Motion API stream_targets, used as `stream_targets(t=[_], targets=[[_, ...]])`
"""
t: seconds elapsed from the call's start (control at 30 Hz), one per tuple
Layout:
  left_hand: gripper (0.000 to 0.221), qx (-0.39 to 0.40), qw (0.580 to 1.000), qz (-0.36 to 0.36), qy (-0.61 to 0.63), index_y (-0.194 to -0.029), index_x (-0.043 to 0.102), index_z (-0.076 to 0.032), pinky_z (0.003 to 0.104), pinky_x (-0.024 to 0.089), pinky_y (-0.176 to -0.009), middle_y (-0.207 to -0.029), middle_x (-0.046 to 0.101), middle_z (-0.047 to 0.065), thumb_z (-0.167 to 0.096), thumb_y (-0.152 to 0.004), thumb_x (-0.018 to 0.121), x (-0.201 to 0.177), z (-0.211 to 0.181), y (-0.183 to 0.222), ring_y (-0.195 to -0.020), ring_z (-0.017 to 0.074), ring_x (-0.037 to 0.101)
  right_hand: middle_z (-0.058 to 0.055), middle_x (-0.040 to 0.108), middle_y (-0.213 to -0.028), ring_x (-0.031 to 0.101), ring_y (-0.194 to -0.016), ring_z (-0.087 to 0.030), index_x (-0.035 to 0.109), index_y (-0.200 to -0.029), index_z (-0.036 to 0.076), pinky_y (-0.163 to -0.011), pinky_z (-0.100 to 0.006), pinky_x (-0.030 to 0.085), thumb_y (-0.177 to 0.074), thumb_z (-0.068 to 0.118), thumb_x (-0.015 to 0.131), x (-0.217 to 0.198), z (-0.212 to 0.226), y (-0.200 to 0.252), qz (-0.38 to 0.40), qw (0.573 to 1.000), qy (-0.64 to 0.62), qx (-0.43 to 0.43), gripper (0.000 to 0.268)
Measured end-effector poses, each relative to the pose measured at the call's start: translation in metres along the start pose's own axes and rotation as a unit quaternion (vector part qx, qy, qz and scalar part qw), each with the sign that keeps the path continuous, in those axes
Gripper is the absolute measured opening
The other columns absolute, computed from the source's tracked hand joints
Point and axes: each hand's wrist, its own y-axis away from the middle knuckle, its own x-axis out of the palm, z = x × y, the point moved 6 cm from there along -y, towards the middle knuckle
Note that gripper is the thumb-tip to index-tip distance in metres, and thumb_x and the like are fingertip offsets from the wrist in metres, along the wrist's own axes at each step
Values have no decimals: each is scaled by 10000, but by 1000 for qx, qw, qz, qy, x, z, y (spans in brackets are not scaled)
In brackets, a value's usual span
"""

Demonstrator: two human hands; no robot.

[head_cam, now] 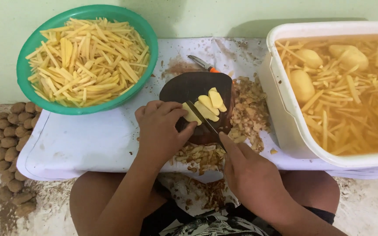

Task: A person is slicing peeled potatoes into thin strips on a cutting board and placing them into containers, including one filled with water.

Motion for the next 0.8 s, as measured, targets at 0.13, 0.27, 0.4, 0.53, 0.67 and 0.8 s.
stream_targets(t=[0.13, 0.27, 0.4, 0.53, 0.67, 0.8], targets=[[214, 9, 1000, -8, 6, -919, 802, -274, 493, 346, -884, -1099, 745, -124, -458, -811, 816, -1, 0, 1, -1105, 258, 598, -79, 631, -878, 629, -584, -308, 543, -1470, 97, -388, -446, 482, -941, 156, 608, 6, 3, -3, 4, 999, 31, -11, 536], [236, 7, 1000, 0, 0, -940, 795, -275, 495, 343, -888, -1122, 749, -121, -476, -816, 804, 1, 1, 2, -1107, 269, 595, -58, 625, -895, 641, -612, -263, 514, -1504, 112, -404, -406, 498, -901, 195, 646, 11, 3, -3, 20, 996, 77, -27, 623], [234, 0, 1000, 9, 3, -937, 787, -281, 512, 346, -875, -1135, 744, -131, -483, -821, 793, 3, 2, 1, -1126, 278, 590, -62, 613, -889, 627, -524, -283, 530, -1495, 144, -370, -420, 485, -902, 191, 636, 15, 1, -4, 23, 996, 89, -11, 605], [234, -22, 998, 31, 44, -946, 697, -264, 494, 322, -887, -1034, 748, -130, -415, -803, 804, -1, 1, 0, -1072, 272, 593, -35, 617, -881, 633, -518, -231, 544, -1478, 148, -368, -370, 470, -859, 157, 661, 14, 2, -3, 11, 990, 133, -45, 630], [569, 14, 999, 30, -3, -1299, 688, -183, 488, 341, -908, -1070, 766, -30, -473, -826, 815, -2, -1, -1, -1086, 282, 630, -40, 590, -816, 582, -459, -230, 530, -1492, 140, -346, -383, 439, -827, 168, 682, 13, 2, -5, 17, 989, 137, -61, 683], [510, 30, 999, 19, 2, -1248, 741, -184, 493, 330, -906, -1112, 760, -34, -447, -821, 836, -5, -2, -3, -1089, 284, 615, -14, 565, -736, 495, -364, -192, 615, -1438, 156, -314, -357, 398, -792, 71, 677, 6, 6, -8, -14, 986, 150, -68, 654]])
